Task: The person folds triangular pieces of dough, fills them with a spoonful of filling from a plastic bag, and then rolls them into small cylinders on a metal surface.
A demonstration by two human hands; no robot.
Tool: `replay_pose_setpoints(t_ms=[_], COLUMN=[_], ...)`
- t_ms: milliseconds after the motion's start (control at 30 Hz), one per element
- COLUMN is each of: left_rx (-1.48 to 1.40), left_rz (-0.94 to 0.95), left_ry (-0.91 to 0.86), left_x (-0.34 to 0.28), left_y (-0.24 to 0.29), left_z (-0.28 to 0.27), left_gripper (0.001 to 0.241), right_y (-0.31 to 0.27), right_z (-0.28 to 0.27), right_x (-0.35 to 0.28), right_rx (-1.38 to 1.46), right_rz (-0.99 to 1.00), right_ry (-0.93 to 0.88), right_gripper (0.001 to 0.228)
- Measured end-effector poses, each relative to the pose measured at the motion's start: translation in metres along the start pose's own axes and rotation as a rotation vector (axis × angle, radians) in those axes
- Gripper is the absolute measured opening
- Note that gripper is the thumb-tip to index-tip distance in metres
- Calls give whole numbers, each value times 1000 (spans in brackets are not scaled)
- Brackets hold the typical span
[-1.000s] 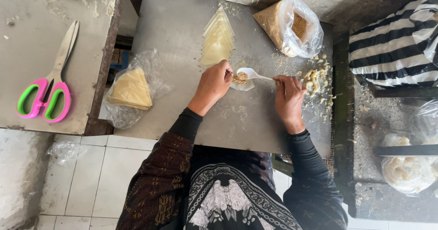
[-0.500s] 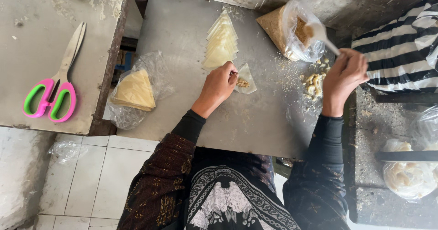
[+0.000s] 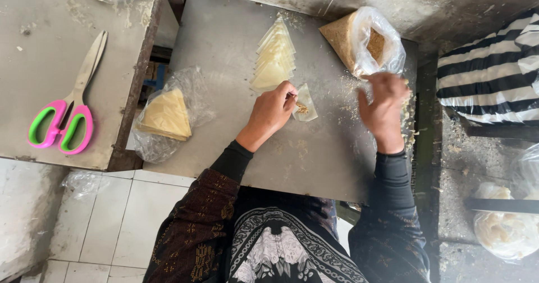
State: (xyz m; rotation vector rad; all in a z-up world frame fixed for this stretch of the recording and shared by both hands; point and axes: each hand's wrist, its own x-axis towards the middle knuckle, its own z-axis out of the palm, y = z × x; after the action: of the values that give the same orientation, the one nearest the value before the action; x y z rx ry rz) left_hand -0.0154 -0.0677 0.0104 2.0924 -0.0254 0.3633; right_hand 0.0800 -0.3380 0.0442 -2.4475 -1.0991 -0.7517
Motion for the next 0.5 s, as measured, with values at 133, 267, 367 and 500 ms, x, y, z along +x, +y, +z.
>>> replay_pose_setpoints(t_ms=[133,267,367,500], left_rx=[19,17,27,6], left_rz=[28,68,101,130], left_ry=[13,21,25,-2], left_x=[-2,-1,-2,-2], left_y=[1,0,-2,-5], left_z=[-1,1,1,3], left_gripper=[9,11,14,17], right_y=[-44,-67,-77,-78], right_z=[1,1,2,4], right_x=[3,12,15,13], right_rx=[395,373,309,288], right_rz=[61,-24,-69,-55], right_ry=[-450,-382,-319,-306], right_gripper=[42,32,27,24])
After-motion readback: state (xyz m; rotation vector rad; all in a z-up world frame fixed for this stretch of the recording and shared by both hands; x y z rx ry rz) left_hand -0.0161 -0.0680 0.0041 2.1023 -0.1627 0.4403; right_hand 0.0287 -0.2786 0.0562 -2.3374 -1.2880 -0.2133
